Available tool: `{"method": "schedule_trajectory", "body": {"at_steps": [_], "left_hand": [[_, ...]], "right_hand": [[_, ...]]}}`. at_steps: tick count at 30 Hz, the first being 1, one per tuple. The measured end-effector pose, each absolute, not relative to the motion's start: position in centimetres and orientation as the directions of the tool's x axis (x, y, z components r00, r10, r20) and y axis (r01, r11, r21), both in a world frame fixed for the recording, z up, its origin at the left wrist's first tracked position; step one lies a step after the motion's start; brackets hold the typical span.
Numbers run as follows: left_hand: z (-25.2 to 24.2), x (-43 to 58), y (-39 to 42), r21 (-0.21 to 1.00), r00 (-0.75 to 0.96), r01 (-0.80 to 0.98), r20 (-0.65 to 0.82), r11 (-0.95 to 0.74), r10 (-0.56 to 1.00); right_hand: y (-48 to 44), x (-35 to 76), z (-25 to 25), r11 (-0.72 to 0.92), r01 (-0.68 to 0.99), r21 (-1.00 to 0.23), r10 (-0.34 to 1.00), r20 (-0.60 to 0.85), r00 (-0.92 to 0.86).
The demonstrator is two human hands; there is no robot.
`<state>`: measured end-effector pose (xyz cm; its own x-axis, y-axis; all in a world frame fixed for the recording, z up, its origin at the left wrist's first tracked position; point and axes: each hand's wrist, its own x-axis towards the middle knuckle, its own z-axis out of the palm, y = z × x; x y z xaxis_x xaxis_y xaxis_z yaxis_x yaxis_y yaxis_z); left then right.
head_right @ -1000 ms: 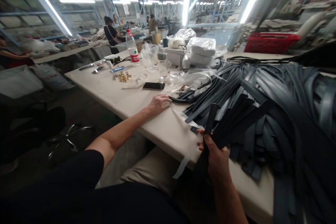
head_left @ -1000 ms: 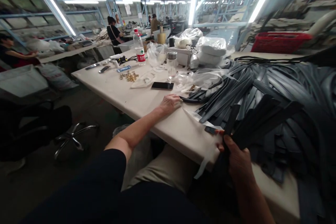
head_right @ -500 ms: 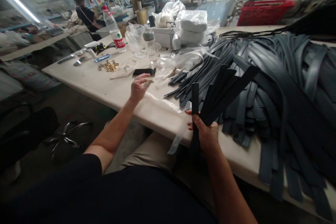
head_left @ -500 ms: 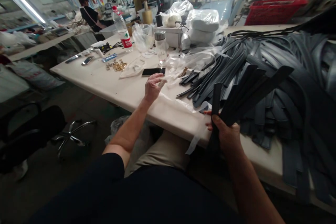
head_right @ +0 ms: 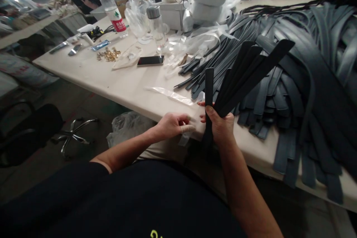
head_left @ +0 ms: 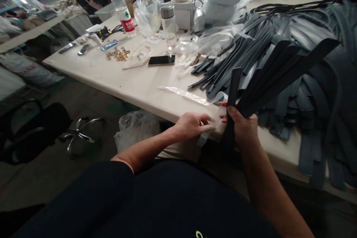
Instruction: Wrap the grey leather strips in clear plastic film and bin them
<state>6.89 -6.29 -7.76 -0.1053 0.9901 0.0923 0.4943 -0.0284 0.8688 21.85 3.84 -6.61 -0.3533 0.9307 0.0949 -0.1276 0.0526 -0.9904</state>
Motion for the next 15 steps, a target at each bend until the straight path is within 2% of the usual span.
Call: {"method": "schedule_trajectory", "body": {"at_steps": [2, 5, 9, 12, 15], "left_hand": [[-8.0, 7.1, -6.5, 0.918, -0.094, 0.397, 0.060, -0.018, 0.994], [-8.2, 7.2, -7.2, 0.987, 0.006, 0.124, -0.107, 0.106, 0.994], [-8.5, 7.7, -8.6, 0.945, 0.110, -0.140, -0.281, 0.294, 0.954], [-9.0, 8.0, -9.3, 0.925, 0.131, -0.169, -0.320, 0.339, 0.938], [-9.5, 8.3, -9.4, 0.930, 0.171, -0.106, -0.331, 0.351, 0.928]], "right_hand": [[3.8, 21.8, -6.5, 0.054, -0.129, -0.990, 0.934, 0.096, -0.345], [3.7, 21.8, -6.5, 0.061, -0.126, -0.990, 0.935, 0.101, -0.341], [3.7, 21.7, -6.8, 0.077, -0.122, -0.990, 0.930, 0.115, -0.349], [3.6, 21.6, -6.9, 0.095, -0.132, -0.987, 0.923, 0.137, -0.359], [3.5, 21.6, -7.0, 0.112, -0.127, -0.985, 0.920, 0.152, -0.361]]}}
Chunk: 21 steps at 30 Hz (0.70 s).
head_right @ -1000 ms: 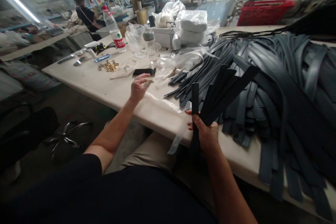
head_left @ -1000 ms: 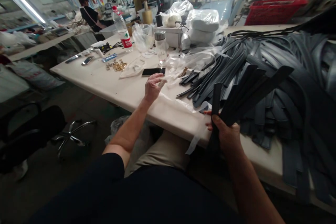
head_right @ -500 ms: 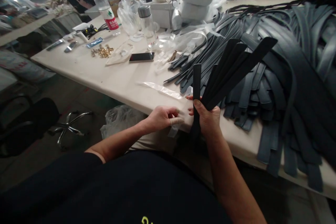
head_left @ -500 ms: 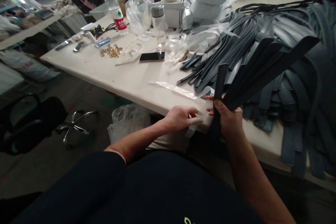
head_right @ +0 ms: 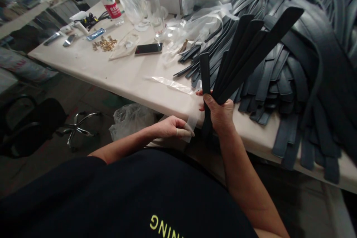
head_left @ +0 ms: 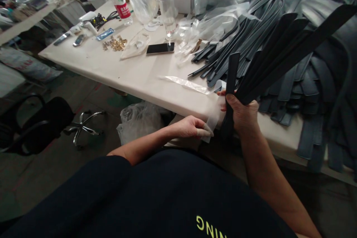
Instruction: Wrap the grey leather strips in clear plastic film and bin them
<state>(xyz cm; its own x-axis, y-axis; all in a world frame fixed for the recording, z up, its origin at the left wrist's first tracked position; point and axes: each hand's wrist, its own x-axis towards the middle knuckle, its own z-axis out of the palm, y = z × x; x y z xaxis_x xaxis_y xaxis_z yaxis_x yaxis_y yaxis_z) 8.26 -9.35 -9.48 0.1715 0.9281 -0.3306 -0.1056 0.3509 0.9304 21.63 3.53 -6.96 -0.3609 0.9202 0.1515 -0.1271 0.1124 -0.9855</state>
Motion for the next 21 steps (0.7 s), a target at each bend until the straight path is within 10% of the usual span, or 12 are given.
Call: {"method": "schedule_trajectory", "body": {"at_steps": [6, 21], "left_hand": [[-9.4, 8.6, -9.6, 0.935, 0.199, -0.046, -0.337, 0.353, 0.920], [-5.5, 4.9, -6.0, 0.745, -0.358, -0.662, -0.211, -0.088, 0.910]], "right_hand": [[3.7, 21.7, -6.9, 0.121, -0.101, -0.987, 0.920, 0.150, -0.362], [-1.5, 28.1, -5.5, -0.078, 0.157, -0.985, 0.867, -0.145, -0.477]]}}
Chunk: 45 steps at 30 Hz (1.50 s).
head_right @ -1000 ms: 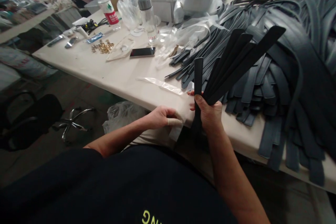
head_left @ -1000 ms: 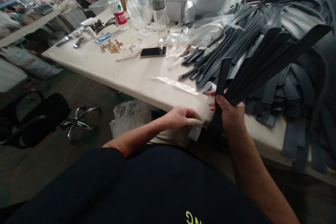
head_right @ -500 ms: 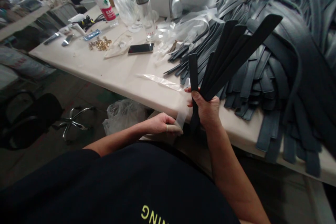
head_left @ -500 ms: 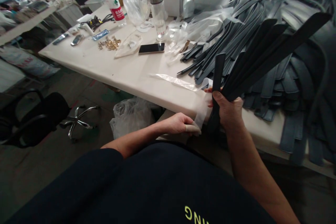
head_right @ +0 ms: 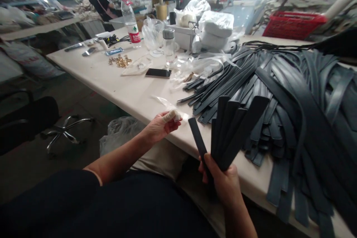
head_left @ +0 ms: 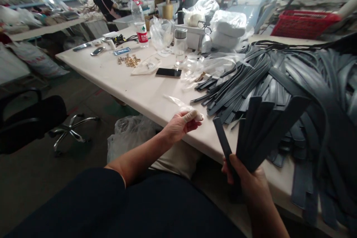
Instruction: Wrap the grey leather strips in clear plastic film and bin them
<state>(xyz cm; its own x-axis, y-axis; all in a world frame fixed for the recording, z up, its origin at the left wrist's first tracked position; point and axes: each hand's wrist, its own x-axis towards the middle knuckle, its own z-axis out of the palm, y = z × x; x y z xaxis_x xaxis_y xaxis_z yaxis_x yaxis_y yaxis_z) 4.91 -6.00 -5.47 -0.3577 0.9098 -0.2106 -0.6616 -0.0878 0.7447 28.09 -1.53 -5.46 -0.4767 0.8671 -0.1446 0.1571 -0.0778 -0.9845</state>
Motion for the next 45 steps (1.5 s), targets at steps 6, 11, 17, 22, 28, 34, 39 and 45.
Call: {"method": "schedule_trajectory", "body": {"at_steps": [6, 11, 17, 22, 28, 34, 39, 45], "left_hand": [[-5.6, 4.6, -5.8, 0.785, -0.322, -0.615, -0.165, -0.073, 0.932], [-6.0, 4.8, -6.2, 0.825, -0.331, -0.559, -0.132, -0.082, 0.934], [-6.4, 5.1, -6.6, 0.864, -0.324, -0.501, -0.141, -0.044, 0.935], [-7.2, 5.5, -6.8, 0.837, -0.308, -0.547, -0.175, -0.024, 0.935], [-7.7, 6.4, -7.6, 0.821, -0.346, -0.571, -0.224, -0.015, 0.911], [-7.9, 9.4, -8.9, 0.801, -0.186, -0.589, -0.262, 0.106, 0.947], [-8.1, 8.1, -9.3, 0.856, -0.341, -0.516, -0.225, 0.019, 0.913], [-8.2, 9.4, -9.7, 0.863, -0.222, -0.493, -0.250, 0.113, 0.943]], "right_hand": [[-3.8, 28.3, -5.3, -0.147, 0.218, -0.965, 0.848, -0.237, -0.475], [-3.5, 27.6, -5.3, -0.020, 0.319, -0.947, 0.866, -0.176, -0.468], [-3.3, 27.3, -5.6, 0.028, 0.393, -0.919, 0.879, -0.165, -0.447], [-3.0, 26.8, -5.8, 0.055, 0.465, -0.884, 0.870, -0.186, -0.456], [-4.0, 26.9, -5.9, 0.006, 0.375, -0.927, 0.863, -0.184, -0.471], [-3.2, 26.5, -6.5, 0.045, 0.431, -0.901, 0.853, -0.190, -0.486], [-2.5, 28.8, -7.8, 0.005, 0.419, -0.908, 0.672, -0.307, -0.674], [-3.1, 28.4, -7.8, 0.049, 0.406, -0.913, 0.768, -0.225, -0.600]]}}
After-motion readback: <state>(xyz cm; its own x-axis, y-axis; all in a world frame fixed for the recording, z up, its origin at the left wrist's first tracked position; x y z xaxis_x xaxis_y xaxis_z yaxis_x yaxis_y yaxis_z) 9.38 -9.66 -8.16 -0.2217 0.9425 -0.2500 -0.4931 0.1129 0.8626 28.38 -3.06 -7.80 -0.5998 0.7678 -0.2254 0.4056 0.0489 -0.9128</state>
